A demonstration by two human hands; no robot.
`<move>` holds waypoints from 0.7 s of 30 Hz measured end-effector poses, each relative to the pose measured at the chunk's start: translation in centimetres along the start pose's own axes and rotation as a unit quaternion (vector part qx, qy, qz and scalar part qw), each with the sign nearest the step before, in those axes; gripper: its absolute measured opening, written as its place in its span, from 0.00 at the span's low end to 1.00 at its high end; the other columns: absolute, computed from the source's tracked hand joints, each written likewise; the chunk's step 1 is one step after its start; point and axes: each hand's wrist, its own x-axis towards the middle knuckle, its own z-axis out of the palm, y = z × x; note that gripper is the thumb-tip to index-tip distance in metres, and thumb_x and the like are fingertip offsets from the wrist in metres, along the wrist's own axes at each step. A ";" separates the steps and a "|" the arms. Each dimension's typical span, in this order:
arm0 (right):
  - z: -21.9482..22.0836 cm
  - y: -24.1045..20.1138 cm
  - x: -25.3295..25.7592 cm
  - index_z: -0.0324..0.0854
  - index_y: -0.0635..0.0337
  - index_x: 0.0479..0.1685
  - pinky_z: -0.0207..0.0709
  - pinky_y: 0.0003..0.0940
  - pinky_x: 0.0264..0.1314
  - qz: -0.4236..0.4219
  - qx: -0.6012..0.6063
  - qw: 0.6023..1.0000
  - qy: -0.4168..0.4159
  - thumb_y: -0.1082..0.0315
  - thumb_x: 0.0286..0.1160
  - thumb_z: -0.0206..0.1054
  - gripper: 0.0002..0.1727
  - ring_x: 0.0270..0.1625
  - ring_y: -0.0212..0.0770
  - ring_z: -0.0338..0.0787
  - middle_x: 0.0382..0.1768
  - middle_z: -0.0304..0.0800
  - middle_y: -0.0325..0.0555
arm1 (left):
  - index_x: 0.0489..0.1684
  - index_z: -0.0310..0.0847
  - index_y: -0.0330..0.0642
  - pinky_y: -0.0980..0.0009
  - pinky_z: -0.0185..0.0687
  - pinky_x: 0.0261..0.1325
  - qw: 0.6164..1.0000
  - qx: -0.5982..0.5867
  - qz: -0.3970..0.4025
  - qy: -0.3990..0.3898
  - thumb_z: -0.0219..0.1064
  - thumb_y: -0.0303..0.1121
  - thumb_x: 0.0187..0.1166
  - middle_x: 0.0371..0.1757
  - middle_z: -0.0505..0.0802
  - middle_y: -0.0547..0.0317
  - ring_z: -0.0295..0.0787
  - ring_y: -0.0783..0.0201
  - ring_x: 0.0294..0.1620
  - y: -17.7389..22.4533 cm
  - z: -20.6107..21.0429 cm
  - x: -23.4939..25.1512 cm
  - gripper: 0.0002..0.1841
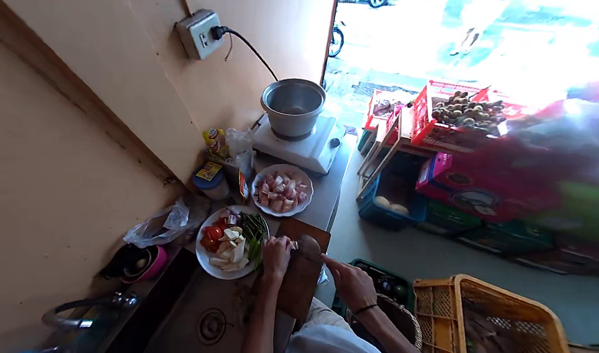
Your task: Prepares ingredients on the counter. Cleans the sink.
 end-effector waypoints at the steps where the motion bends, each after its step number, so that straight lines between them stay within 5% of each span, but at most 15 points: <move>1: 0.0 0.3 -0.1 0.85 0.30 0.75 0.84 0.64 0.47 -0.002 0.016 0.999 0.027 0.58 0.91 0.55 0.21 0.44 0.58 0.96 0.45 0.98 0.49 | 0.64 0.89 0.45 0.50 0.64 0.79 0.999 -0.035 0.010 0.009 0.61 0.38 0.87 0.58 0.95 0.54 0.87 0.52 0.65 -0.3 -0.1 -0.3 0.16; 3: -0.1 0.7 0.0 0.87 0.32 0.72 0.83 0.66 0.45 0.002 0.036 0.998 0.053 0.56 0.91 0.56 0.19 0.42 0.59 0.96 0.43 0.98 0.50 | 0.69 0.86 0.42 0.47 0.66 0.80 0.990 -0.123 0.027 0.057 0.61 0.35 0.87 0.60 0.95 0.53 0.88 0.51 0.66 -1.3 -0.3 -1.5 0.18; 8: 1.1 1.3 -0.3 0.90 0.38 0.67 0.82 0.66 0.41 -0.034 0.035 0.998 0.024 0.54 0.91 0.57 0.19 0.38 0.60 0.95 0.37 0.98 0.52 | 0.55 0.90 0.35 0.57 0.87 0.63 0.953 -0.226 -0.034 0.201 0.61 0.28 0.84 0.50 0.96 0.48 0.94 0.56 0.52 -3.7 -0.7 -6.5 0.12; 12: 2.4 1.2 -0.5 0.91 0.40 0.63 0.81 0.62 0.35 -0.060 0.019 0.997 -0.039 0.50 0.89 0.56 0.19 0.30 0.56 0.92 0.26 0.93 0.50 | 0.55 0.89 0.36 0.54 0.88 0.57 0.958 -0.192 -0.146 0.155 0.64 0.30 0.82 0.47 0.95 0.47 0.94 0.54 0.46 -2.8 -0.2 -9.3 0.12; 16: 2.4 0.6 -1.2 0.91 0.40 0.63 0.81 0.60 0.35 -0.068 0.010 0.995 -0.068 0.51 0.89 0.57 0.19 0.29 0.54 0.91 0.26 0.93 0.49 | 0.62 0.87 0.35 0.57 0.87 0.61 0.968 -0.168 -0.143 0.115 0.65 0.29 0.79 0.53 0.93 0.45 0.93 0.53 0.50 -2.4 2.9 -9.8 0.16; 21: 0.6 -0.5 -0.9 0.83 0.29 0.76 0.82 0.60 0.43 -0.063 -0.032 0.988 -0.139 0.48 0.91 0.54 0.21 0.36 0.55 0.93 0.32 0.95 0.49 | 0.61 0.87 0.35 0.57 0.87 0.60 0.963 -0.183 -0.141 0.136 0.65 0.28 0.80 0.51 0.93 0.45 0.93 0.52 0.49 -2.2 3.8 -9.3 0.15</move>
